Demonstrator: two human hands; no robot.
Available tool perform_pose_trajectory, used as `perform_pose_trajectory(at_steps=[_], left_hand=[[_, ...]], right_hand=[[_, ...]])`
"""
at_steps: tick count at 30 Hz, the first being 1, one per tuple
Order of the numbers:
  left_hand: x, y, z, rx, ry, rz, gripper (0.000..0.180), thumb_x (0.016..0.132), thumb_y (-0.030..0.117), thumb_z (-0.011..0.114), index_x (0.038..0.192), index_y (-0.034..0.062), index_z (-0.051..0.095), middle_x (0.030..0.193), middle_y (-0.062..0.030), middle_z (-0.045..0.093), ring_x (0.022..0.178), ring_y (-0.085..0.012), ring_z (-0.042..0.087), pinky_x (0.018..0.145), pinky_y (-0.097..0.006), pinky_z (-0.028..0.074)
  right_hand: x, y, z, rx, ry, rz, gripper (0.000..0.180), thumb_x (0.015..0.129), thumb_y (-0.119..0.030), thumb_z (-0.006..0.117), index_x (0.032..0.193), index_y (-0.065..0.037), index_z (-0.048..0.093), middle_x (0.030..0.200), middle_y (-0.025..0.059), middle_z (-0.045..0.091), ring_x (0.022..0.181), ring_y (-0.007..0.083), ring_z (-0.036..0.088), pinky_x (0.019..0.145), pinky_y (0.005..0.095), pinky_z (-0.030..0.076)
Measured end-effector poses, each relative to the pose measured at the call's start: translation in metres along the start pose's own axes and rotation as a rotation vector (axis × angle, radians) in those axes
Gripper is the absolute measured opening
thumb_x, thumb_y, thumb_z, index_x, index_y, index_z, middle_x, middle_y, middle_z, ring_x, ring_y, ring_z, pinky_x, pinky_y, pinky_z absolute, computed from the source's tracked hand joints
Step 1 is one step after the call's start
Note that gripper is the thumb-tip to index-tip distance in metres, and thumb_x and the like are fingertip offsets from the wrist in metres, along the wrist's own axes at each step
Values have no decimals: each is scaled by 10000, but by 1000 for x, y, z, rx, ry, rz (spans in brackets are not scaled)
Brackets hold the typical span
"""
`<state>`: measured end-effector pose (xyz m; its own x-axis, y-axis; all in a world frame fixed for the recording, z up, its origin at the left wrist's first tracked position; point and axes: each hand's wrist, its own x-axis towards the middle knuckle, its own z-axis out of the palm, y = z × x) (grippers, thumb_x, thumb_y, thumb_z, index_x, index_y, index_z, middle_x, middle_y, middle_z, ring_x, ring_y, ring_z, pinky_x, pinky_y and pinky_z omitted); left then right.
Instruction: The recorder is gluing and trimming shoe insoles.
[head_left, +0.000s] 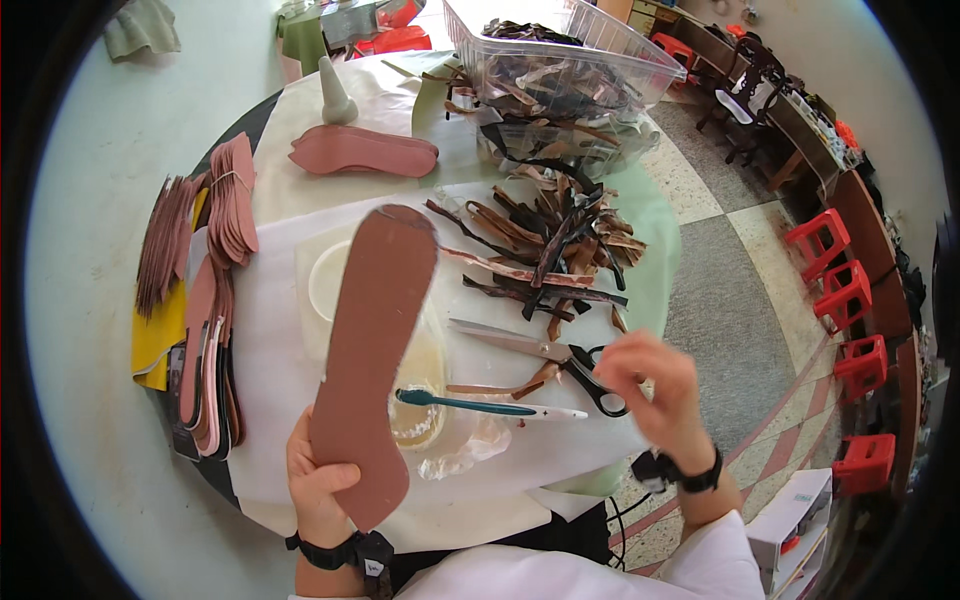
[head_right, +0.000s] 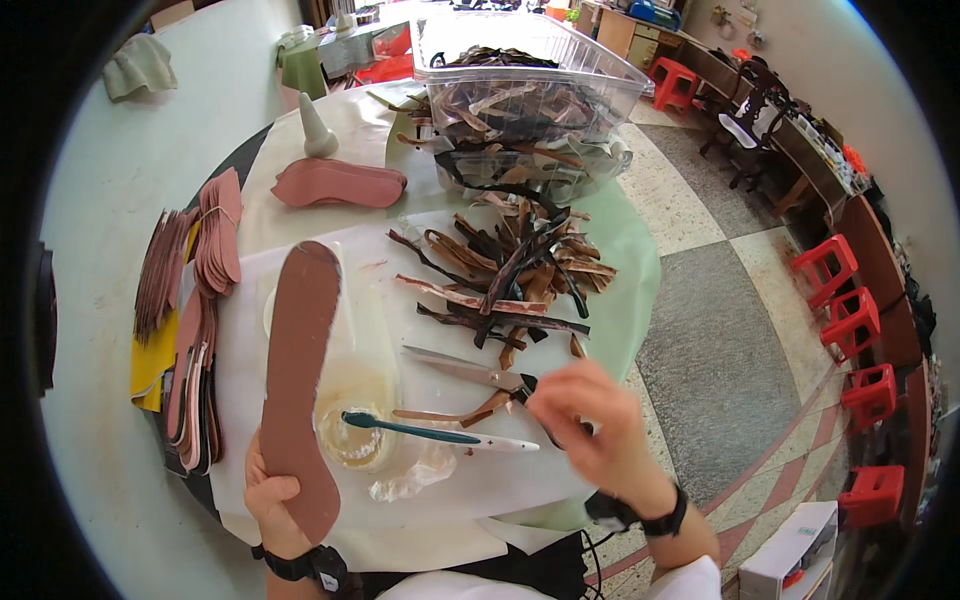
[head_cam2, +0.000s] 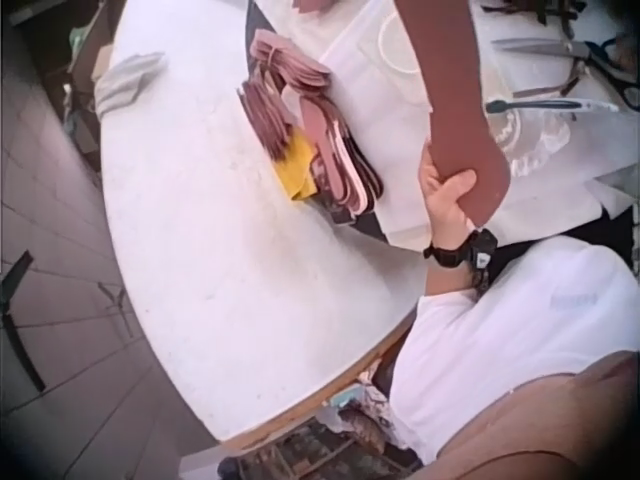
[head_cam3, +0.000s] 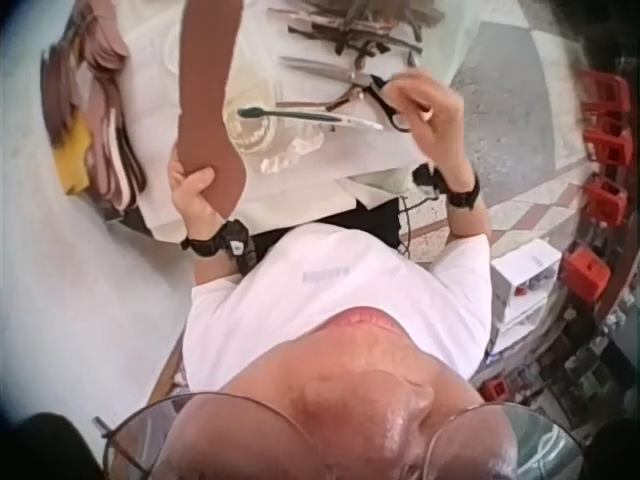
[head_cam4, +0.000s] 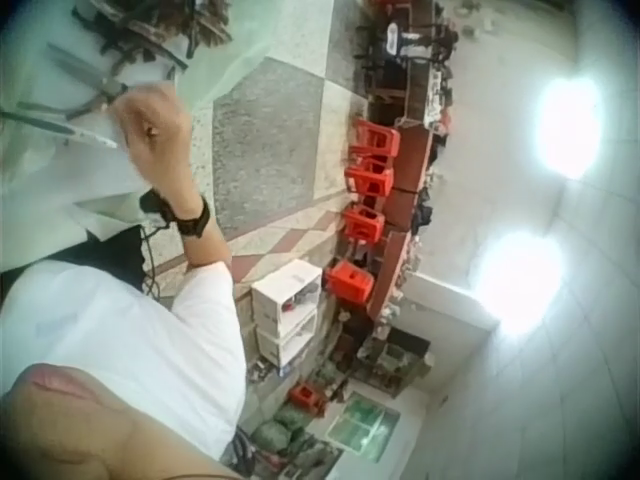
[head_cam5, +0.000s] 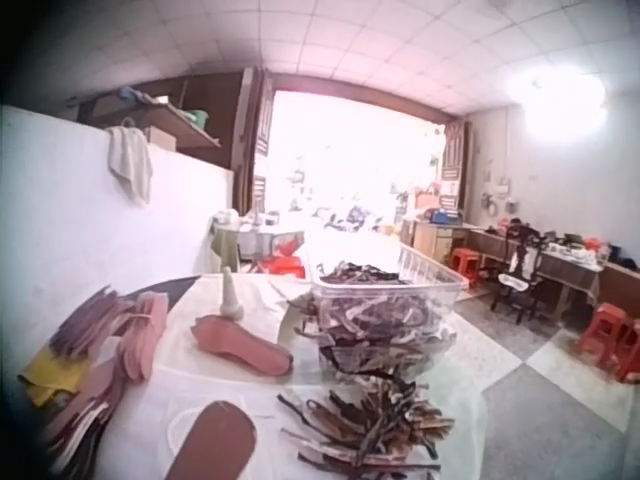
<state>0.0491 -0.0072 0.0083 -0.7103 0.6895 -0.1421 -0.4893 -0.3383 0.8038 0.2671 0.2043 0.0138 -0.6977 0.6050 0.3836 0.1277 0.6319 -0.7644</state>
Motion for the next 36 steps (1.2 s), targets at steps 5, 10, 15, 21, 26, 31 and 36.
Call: perform_pose_trajectory(at_steps=[5,10,15,21,26,31,36], left_hand=[[-2,5,-1,-4,-46,-107,496,542,-26,541,1037,-35,516,924,-110,616,815,-194,607,745,-279,487],[-3,10,-4,-49,-35,-117,507,559,-36,533,1065,-35,511,953,-114,613,840,-199,608,771,-285,482],[1,8,-11,-125,-56,-126,460,602,-56,531,1059,-15,492,987,-114,605,874,-190,605,790,-296,483],[-2,9,-15,-121,-106,-181,441,615,-79,521,1049,-2,490,984,-109,605,876,-190,605,790,-298,485],[-1,7,-9,-104,-93,-162,418,645,-65,532,1055,-5,479,984,-107,605,870,-181,606,772,-287,488],[-4,11,-8,-17,-134,-162,405,665,-53,550,1059,-7,469,974,-105,608,859,-162,604,756,-273,487],[-5,7,-7,20,-148,-134,387,679,-46,559,1054,-14,469,961,-104,611,843,-153,602,745,-267,488]], right_hand=[[70,31,-22,-164,113,78,72,775,-14,625,838,12,602,793,91,610,705,154,575,607,263,451],[120,55,-7,-217,-59,19,114,744,-19,641,849,1,602,852,94,603,828,218,560,746,307,435],[125,63,11,-317,-272,-129,182,696,-13,640,874,-37,607,1065,118,540,1040,302,461,912,371,377],[119,70,15,-442,-336,-182,221,634,40,592,837,-45,616,1041,107,505,1071,307,427,926,397,360],[123,62,8,-379,-139,-280,204,636,46,638,822,-36,619,981,96,526,1042,304,451,916,390,366],[111,52,-18,100,294,-177,141,763,57,624,891,2,604,953,70,617,965,159,565,850,274,431],[90,28,-44,336,442,-151,111,830,39,582,934,11,606,961,60,632,892,99,585,813,231,443]])
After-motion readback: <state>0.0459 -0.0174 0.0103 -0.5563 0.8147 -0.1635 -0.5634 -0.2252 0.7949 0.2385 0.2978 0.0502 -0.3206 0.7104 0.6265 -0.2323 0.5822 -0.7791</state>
